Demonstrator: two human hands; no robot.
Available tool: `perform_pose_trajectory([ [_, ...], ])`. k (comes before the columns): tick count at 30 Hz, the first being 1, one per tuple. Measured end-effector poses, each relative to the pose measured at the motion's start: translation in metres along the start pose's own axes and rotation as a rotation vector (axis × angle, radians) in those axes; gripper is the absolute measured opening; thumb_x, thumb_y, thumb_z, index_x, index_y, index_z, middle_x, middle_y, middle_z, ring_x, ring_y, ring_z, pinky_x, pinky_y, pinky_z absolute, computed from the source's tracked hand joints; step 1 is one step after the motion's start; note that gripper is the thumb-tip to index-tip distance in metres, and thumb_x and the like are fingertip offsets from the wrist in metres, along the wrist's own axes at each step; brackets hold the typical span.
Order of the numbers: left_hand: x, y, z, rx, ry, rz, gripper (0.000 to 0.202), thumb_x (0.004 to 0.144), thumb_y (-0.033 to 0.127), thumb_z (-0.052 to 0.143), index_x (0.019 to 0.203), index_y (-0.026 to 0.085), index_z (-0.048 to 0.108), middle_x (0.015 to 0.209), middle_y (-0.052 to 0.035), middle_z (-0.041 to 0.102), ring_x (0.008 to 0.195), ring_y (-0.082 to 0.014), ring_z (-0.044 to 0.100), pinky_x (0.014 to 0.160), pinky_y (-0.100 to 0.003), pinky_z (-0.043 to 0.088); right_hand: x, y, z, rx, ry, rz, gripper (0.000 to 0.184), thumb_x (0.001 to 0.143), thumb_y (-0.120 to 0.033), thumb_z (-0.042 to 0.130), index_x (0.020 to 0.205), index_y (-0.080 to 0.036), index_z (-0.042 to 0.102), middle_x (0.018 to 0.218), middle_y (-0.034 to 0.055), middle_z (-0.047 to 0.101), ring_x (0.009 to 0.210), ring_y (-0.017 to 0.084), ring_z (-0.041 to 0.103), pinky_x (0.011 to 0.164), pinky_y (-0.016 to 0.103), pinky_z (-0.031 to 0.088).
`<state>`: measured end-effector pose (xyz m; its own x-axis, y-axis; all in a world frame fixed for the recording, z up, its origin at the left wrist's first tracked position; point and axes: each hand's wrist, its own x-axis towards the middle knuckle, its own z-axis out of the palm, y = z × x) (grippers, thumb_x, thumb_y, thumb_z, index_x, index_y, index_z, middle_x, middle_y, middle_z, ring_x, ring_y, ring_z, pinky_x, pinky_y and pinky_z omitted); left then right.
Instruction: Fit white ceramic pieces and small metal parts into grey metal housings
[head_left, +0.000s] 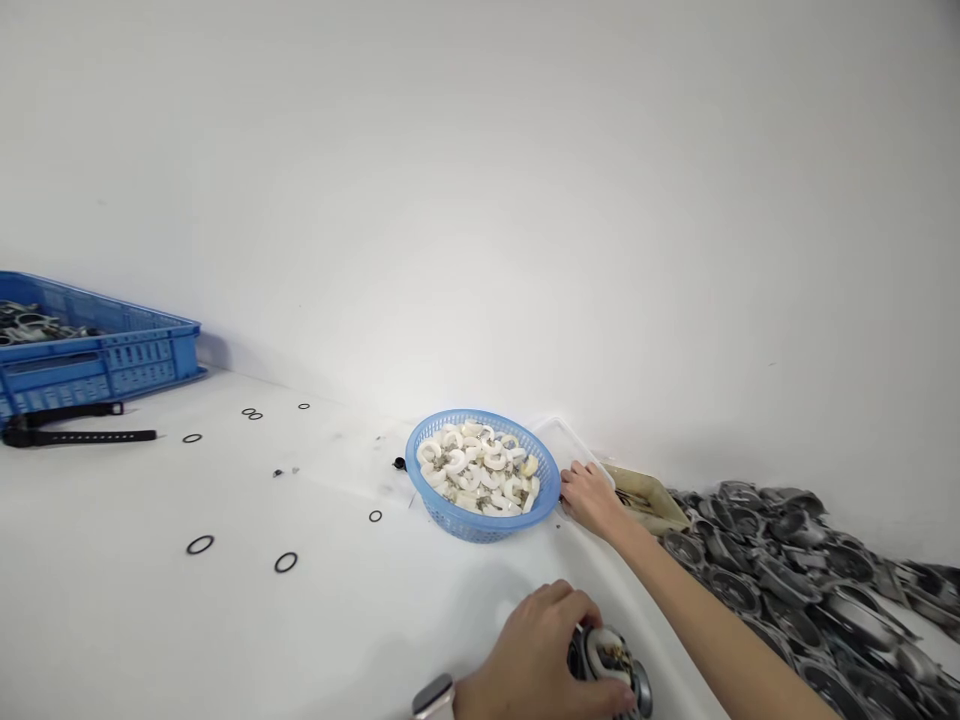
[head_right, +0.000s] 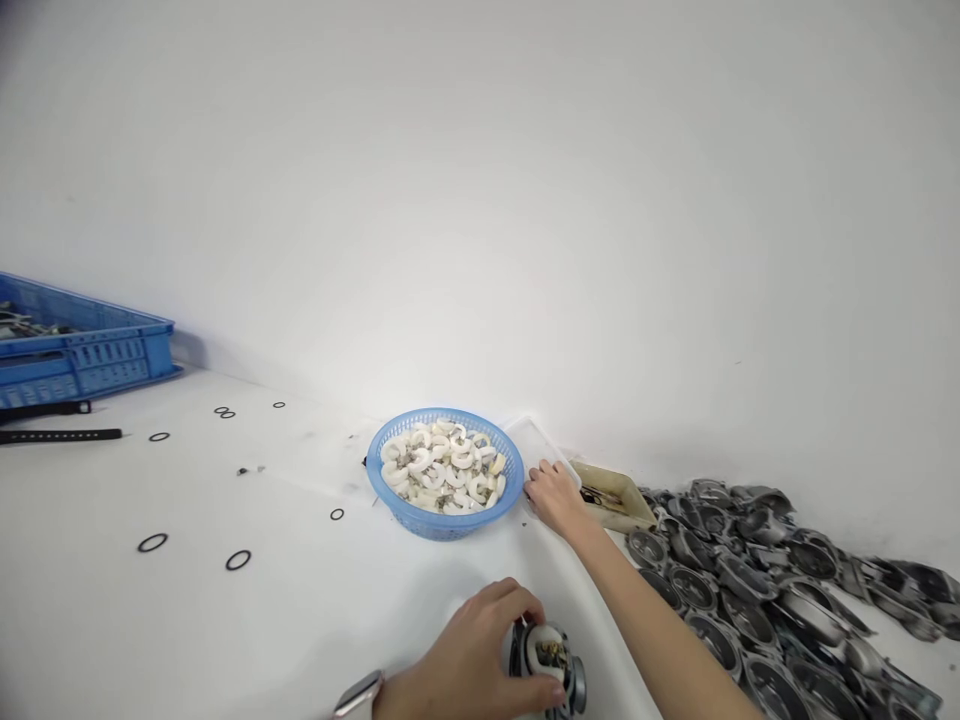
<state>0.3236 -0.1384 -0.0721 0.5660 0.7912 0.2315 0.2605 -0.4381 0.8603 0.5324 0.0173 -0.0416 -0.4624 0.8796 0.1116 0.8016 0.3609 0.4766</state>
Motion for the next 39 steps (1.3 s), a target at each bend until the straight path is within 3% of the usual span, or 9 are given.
perform_pose_trajectory([
  [5,0.000,0.002,-0.002,0.006,-0.013,-0.016,0.052,0.066,0.045,0.093,0.108,0.025,0.069,0.108,-0.0013,0.066,0.100,-0.0254,0.061,0.085,-0.032,0.043,0.002,0.004,0.002,0.101,0.030,-0.014,0.021,0.100,-0.035,0.065,0.111,-0.017,0.068,0.118,0.0071,0.069,0.106,0.022,0.067,0.095,0.045,0.056],
  [10,-0.001,0.010,-0.006,0.029,-0.014,-0.019,0.049,0.068,0.042,0.092,0.108,0.025,0.068,0.109,-0.0012,0.066,0.099,-0.0247,0.061,0.084,-0.031,0.043,-0.015,0.007,-0.008,0.314,0.124,0.055,0.014,0.098,-0.023,0.060,0.094,-0.016,0.072,0.093,0.0053,0.074,0.092,0.021,0.068,0.090,0.039,0.054],
  [13,-0.004,0.019,-0.010,0.041,-0.015,-0.016,0.044,0.070,0.037,0.089,0.107,0.025,0.068,0.108,-0.0012,0.066,0.099,-0.0247,0.060,0.086,-0.031,0.044,-0.045,0.006,-0.019,0.489,0.219,0.123,0.026,0.095,-0.016,0.049,0.103,-0.018,0.074,0.097,0.0086,0.077,0.092,0.024,0.069,0.089,0.039,0.052],
  [16,-0.006,0.026,-0.014,0.062,-0.020,0.003,0.032,0.074,0.028,0.082,0.102,0.024,0.067,0.106,-0.0015,0.065,0.098,-0.0242,0.060,0.088,-0.032,0.045,-0.086,-0.002,-0.031,0.680,0.305,0.196,0.033,0.097,-0.023,0.046,0.116,-0.022,0.072,0.110,0.0089,0.078,0.099,0.026,0.070,0.091,0.040,0.053],
  [18,-0.006,0.028,-0.015,0.060,-0.018,0.021,0.028,0.075,0.025,0.078,0.101,0.024,0.066,0.105,-0.0012,0.065,0.098,-0.0233,0.060,0.089,-0.032,0.045,-0.115,-0.011,-0.038,0.789,0.337,0.249,0.029,0.098,-0.030,0.049,0.112,-0.023,0.074,0.105,0.0081,0.079,0.094,0.025,0.072,0.086,0.038,0.057],
  [22,-0.005,0.027,-0.014,0.036,-0.020,0.031,0.028,0.077,0.023,0.076,0.102,0.025,0.064,0.104,0.0008,0.065,0.099,-0.0214,0.060,0.089,-0.030,0.044,-0.157,-0.031,-0.049,1.219,0.303,0.349,0.026,0.095,-0.043,0.062,0.103,-0.022,0.074,0.087,0.0063,0.080,0.083,0.024,0.075,0.078,0.035,0.059],
  [26,-0.005,0.034,-0.015,0.036,-0.040,-0.036,0.025,0.080,0.025,0.073,0.103,0.026,0.062,0.105,0.0020,0.065,0.100,-0.0207,0.059,0.089,-0.028,0.043,-0.173,-0.044,-0.048,1.692,0.219,0.449,0.032,0.085,-0.049,0.074,0.100,-0.020,0.072,0.082,0.0068,0.080,0.083,0.025,0.074,0.079,0.036,0.056],
  [31,-0.007,0.043,-0.015,0.077,-0.068,-0.117,0.025,0.083,0.026,0.068,0.107,0.027,0.061,0.109,0.0025,0.066,0.106,-0.0218,0.057,0.090,-0.027,0.043,-0.175,-0.055,-0.041,1.785,0.229,0.482,0.030,0.082,-0.048,0.078,0.090,-0.020,0.074,0.079,0.0062,0.078,0.080,0.024,0.071,0.079,0.035,0.052],
  [39,-0.003,0.032,-0.011,0.122,-0.105,-0.078,0.026,0.087,0.036,0.066,0.109,0.025,0.057,0.105,0.0003,0.063,0.096,-0.0207,0.057,0.088,-0.028,0.043,-0.175,-0.071,-0.052,1.788,0.258,0.576,0.021,0.079,-0.041,0.077,0.084,-0.021,0.075,0.073,0.0025,0.074,0.074,0.022,0.064,0.074,0.032,0.046],
])
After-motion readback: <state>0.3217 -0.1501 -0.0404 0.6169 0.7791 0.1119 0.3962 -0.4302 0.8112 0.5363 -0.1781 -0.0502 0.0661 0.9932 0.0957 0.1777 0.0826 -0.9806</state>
